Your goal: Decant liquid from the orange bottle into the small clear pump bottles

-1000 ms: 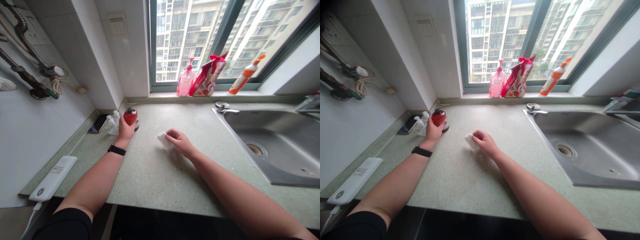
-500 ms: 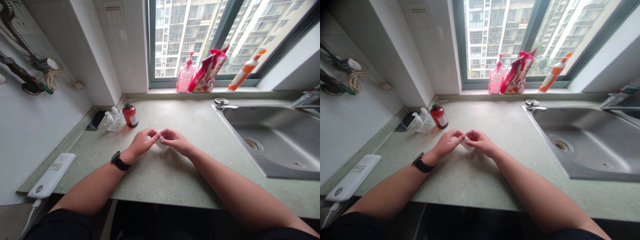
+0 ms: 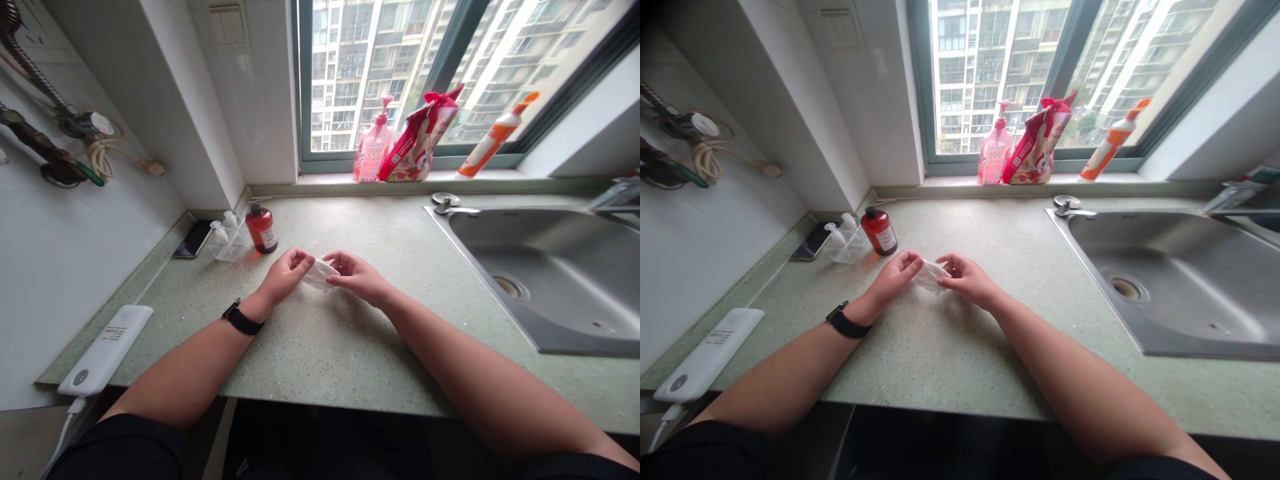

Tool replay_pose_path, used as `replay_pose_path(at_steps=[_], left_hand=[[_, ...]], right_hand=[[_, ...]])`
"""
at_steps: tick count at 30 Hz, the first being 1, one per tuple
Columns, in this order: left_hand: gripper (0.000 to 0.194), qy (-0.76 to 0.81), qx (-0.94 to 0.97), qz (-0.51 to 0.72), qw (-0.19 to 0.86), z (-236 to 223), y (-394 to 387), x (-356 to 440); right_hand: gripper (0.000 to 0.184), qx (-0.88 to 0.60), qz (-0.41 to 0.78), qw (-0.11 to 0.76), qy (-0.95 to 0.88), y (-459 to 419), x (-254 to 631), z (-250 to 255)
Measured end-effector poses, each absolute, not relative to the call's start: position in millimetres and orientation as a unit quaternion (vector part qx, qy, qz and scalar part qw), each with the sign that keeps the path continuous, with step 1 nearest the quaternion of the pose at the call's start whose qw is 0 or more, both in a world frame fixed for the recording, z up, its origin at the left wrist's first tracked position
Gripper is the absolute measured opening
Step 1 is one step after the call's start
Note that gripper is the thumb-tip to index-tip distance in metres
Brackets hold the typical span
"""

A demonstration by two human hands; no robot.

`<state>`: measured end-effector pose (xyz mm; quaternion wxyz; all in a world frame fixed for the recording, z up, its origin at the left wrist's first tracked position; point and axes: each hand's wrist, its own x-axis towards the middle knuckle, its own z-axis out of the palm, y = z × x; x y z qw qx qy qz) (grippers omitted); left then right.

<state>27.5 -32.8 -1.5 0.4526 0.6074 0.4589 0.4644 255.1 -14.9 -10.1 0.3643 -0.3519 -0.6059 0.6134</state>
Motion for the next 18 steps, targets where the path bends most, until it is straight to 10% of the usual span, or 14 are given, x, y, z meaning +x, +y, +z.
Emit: replay_pose_path(at_steps=[18], left_hand=[[0.049, 0.389, 0.581, 0.406, 0.588, 6.5, -37.7, 28.4]], right_hand=[[0.042, -0.346, 0.591, 0.422, -0.594, -22.6, 249.9, -1.9]])
